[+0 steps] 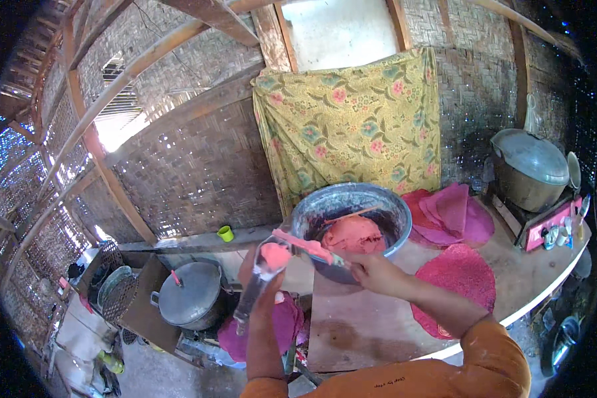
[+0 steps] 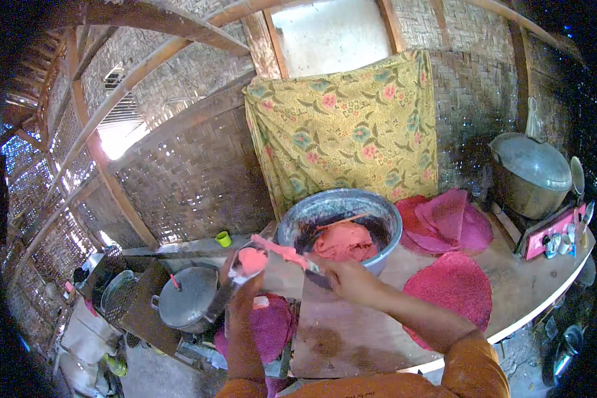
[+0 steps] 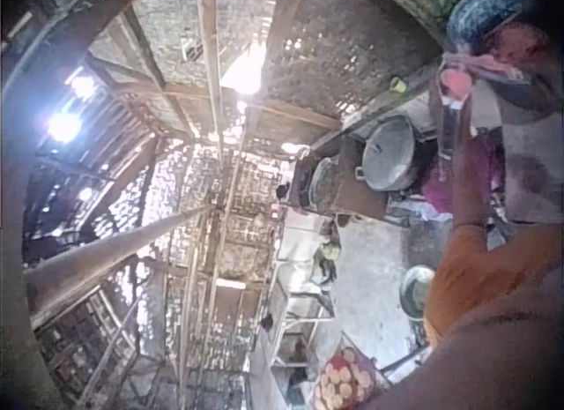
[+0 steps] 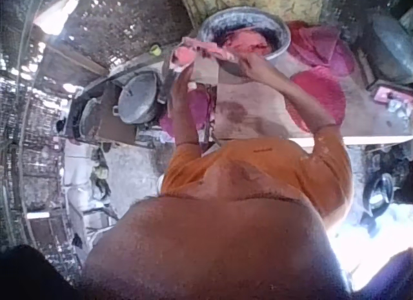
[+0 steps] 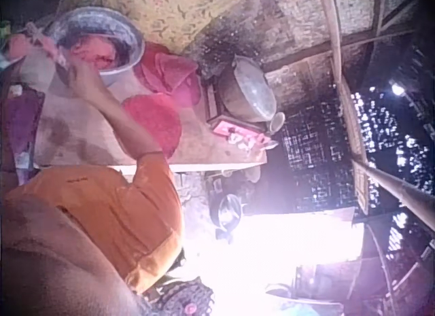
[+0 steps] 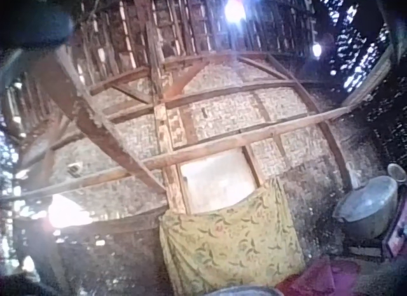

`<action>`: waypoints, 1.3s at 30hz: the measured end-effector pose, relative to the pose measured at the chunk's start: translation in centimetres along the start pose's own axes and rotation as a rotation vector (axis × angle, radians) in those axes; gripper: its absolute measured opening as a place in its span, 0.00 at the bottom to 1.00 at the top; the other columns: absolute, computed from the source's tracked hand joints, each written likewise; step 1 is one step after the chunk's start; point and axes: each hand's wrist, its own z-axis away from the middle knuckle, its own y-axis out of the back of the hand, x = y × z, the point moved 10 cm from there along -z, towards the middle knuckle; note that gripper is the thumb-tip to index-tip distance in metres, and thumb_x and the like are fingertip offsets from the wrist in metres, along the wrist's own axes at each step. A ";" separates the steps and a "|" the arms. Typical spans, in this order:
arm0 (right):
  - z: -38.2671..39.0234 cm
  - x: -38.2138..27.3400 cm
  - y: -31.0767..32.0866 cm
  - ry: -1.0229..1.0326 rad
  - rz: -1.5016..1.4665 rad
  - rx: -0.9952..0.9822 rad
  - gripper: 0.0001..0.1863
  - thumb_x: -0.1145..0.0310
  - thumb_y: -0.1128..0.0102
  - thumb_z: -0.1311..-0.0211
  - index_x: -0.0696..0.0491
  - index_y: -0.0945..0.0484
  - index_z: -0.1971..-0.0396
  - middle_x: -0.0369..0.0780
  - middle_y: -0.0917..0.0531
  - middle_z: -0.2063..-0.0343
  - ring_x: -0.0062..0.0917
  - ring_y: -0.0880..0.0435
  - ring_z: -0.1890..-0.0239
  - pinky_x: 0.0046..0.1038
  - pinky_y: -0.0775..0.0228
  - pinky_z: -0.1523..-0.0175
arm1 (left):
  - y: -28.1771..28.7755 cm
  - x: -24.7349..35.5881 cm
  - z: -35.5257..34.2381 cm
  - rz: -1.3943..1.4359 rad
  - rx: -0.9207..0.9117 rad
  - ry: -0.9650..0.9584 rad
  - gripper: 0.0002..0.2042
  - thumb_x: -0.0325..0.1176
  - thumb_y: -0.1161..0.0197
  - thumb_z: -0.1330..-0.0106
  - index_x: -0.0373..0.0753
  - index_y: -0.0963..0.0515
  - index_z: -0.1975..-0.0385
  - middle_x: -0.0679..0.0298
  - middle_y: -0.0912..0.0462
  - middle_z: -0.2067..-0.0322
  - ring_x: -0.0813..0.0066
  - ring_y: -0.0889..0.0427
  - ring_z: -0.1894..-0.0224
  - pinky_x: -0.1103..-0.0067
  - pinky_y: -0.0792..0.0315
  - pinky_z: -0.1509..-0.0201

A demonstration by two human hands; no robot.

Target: The person prepares snacks by scooping pink dough from a bowl using a metal tool and shaping it into spirals on top of flat pink sheets, then moving the completed items onto a tray.

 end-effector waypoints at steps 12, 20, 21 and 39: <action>-5.7 8.5 0.4 -0.129 0.202 -0.062 0.30 0.74 0.46 0.51 0.46 0.33 0.43 0.46 0.22 0.54 0.38 0.19 0.58 0.37 0.28 0.55 | 1.2 -6.1 1.2 -0.059 0.060 -0.033 0.21 0.30 0.31 0.54 0.37 0.28 0.60 0.61 0.22 0.66 0.71 0.22 0.65 0.76 0.28 0.58; -4.9 7.1 -3.2 0.175 -0.262 -0.235 0.32 0.42 0.55 0.39 0.52 0.32 0.45 0.43 0.25 0.50 0.34 0.27 0.48 0.42 0.36 0.45 | -0.1 0.0 -1.3 1.582 0.070 0.557 0.09 0.25 0.48 0.51 0.41 0.32 0.68 0.67 0.35 0.76 0.76 0.35 0.75 0.80 0.39 0.72; -2.6 5.2 -6.7 0.055 -0.729 -0.410 0.38 0.35 0.60 0.41 0.55 0.34 0.45 0.43 0.25 0.51 0.31 0.25 0.55 0.40 0.32 0.52 | -0.9 2.5 -1.8 1.837 0.002 0.448 0.06 0.28 0.45 0.49 0.41 0.33 0.73 0.68 0.37 0.76 0.77 0.37 0.75 0.80 0.42 0.72; 23.9 7.2 18.0 -0.041 0.005 0.405 0.40 0.56 0.44 0.43 0.56 0.54 0.37 0.48 0.29 0.56 0.40 0.24 0.59 0.41 0.31 0.54 | -26.8 24.2 16.2 0.217 -1.209 0.202 0.19 0.41 0.34 0.47 0.40 0.25 0.57 0.58 0.20 0.60 0.71 0.21 0.59 0.72 0.28 0.53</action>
